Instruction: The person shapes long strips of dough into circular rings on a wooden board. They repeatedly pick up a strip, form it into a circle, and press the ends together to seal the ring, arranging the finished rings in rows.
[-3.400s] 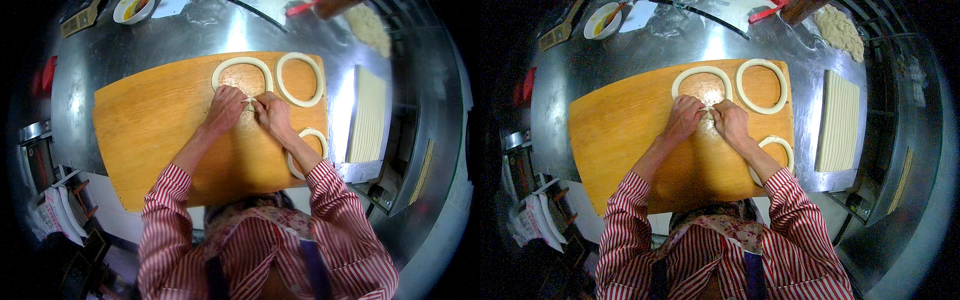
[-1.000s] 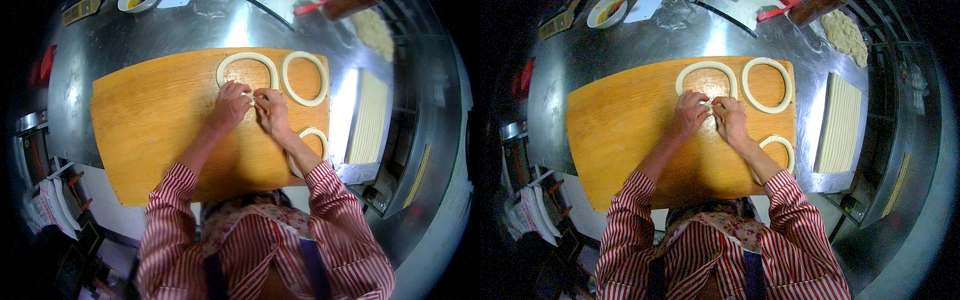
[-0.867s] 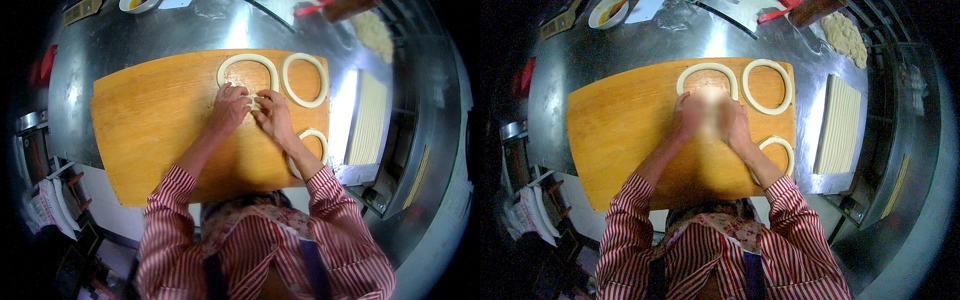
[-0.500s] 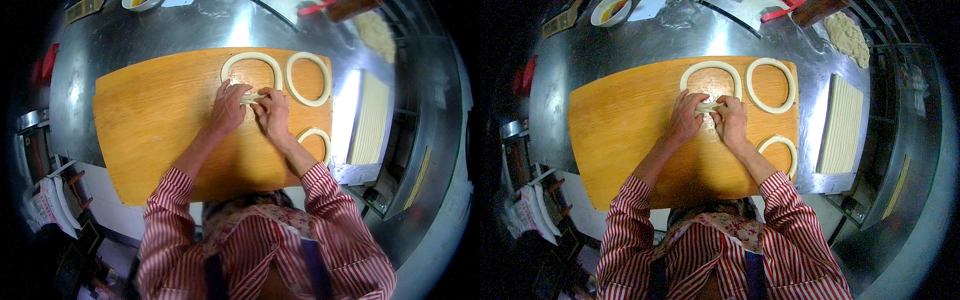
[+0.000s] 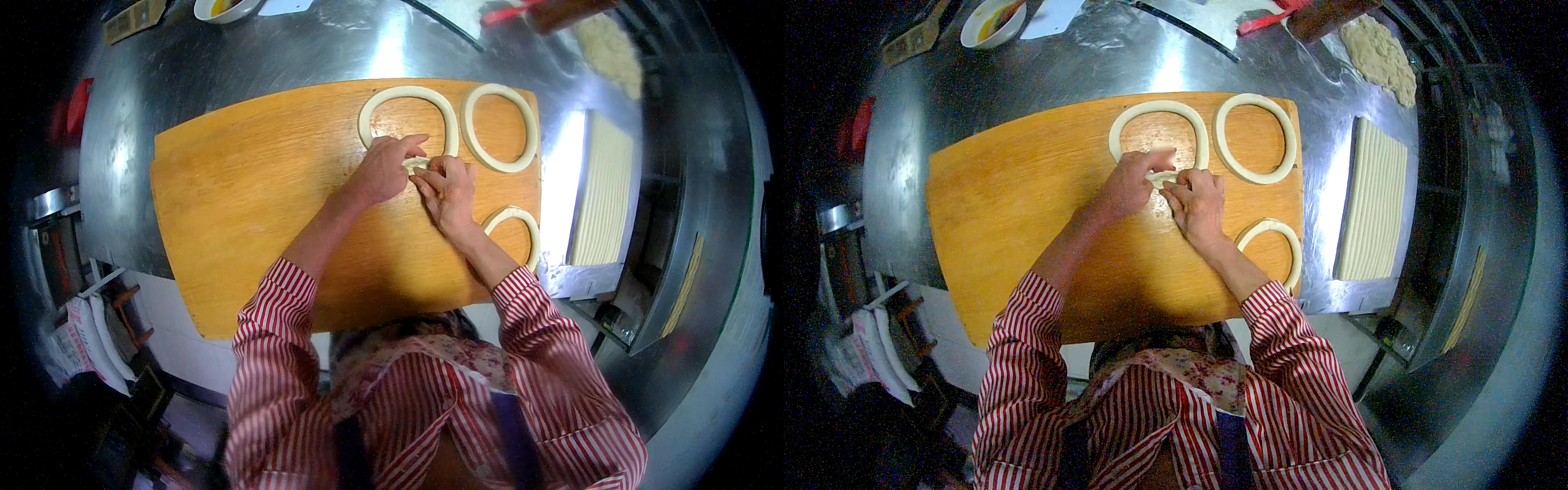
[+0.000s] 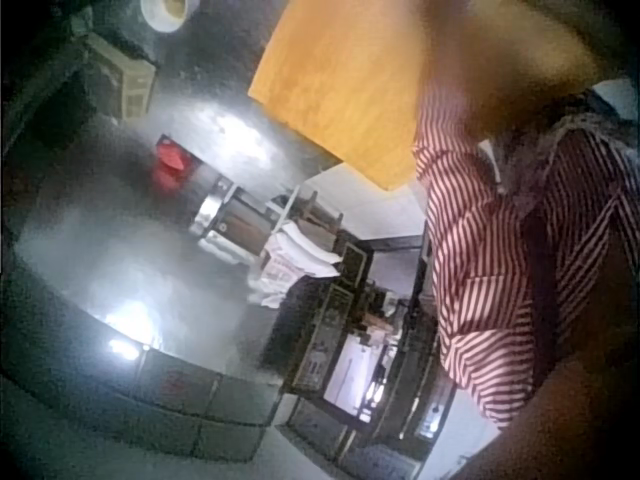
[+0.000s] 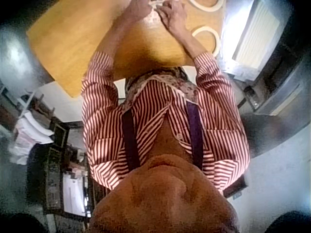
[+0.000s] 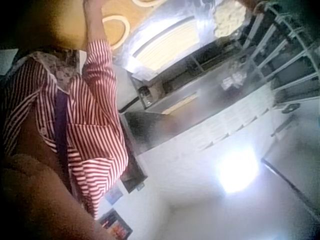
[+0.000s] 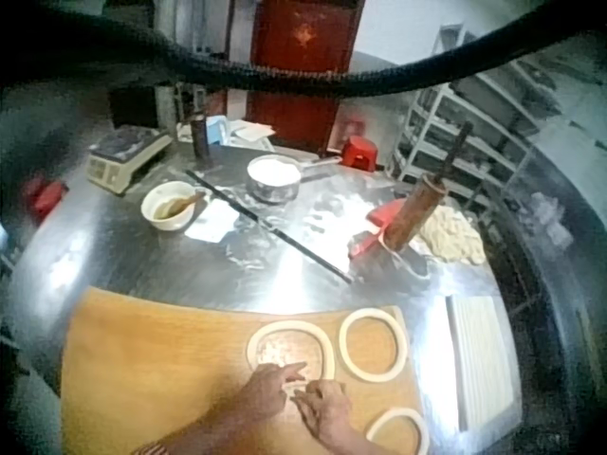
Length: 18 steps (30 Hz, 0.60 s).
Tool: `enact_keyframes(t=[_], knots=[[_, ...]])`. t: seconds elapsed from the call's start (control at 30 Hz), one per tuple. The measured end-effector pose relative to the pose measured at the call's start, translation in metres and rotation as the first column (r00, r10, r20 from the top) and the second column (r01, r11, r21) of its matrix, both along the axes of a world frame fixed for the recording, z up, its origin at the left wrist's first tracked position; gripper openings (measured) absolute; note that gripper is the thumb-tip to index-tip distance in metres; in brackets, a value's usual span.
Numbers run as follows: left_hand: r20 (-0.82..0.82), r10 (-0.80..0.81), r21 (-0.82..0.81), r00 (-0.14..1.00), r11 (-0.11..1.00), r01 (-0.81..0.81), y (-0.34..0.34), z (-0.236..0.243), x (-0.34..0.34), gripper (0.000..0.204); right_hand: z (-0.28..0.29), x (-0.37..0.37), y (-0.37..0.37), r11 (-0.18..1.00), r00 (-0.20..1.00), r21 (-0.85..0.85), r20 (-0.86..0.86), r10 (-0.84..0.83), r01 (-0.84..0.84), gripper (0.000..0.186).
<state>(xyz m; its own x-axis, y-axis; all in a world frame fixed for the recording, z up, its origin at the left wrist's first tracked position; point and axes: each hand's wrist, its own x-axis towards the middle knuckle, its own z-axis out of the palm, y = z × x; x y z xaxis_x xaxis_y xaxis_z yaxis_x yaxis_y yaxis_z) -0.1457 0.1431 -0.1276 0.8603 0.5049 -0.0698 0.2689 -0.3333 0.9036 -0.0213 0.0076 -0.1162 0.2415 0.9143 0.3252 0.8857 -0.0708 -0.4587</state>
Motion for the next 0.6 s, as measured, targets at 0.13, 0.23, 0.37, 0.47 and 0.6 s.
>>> enact_keyframes(t=[0.13, 0.23, 0.37, 0.47, 0.6], knots=[[0.032, 0.029, -0.053, 0.999, 0.998, -0.027, 0.002, -0.004, 0.002, 0.063, -0.001, -0.001, -0.002, 0.999, 0.999, 0.046, 0.024, 0.026, -0.027, 0.022], [0.01, 0.015, -0.04, 1.0, 0.999, -0.015, 0.002, 0.0, 0.003, 0.059, -0.002, 0.002, -0.006, 0.993, 0.991, 0.047, 0.081, 0.107, -0.111, 0.03], [-0.022, 0.026, 0.129, 0.999, 0.991, -0.023, -0.004, -0.004, 0.007, 0.045, 0.002, 0.007, -0.022, 0.986, 0.976, -0.047, 0.139, 0.167, -0.162, 0.037], [0.001, 0.092, 0.209, 0.996, 0.974, -0.09, -0.013, -0.01, 0.008, 0.038, 0.014, 0.013, -0.034, 0.993, 0.993, -0.049, 0.032, 0.112, -0.11, 0.035], [0.118, 0.099, 0.289, 0.988, 0.949, -0.129, -0.024, -0.012, 0.003, 0.025, 0.023, 0.029, -0.039, 0.995, 1.0, -0.091, 0.004, -0.026, 0.027, 0.034]])
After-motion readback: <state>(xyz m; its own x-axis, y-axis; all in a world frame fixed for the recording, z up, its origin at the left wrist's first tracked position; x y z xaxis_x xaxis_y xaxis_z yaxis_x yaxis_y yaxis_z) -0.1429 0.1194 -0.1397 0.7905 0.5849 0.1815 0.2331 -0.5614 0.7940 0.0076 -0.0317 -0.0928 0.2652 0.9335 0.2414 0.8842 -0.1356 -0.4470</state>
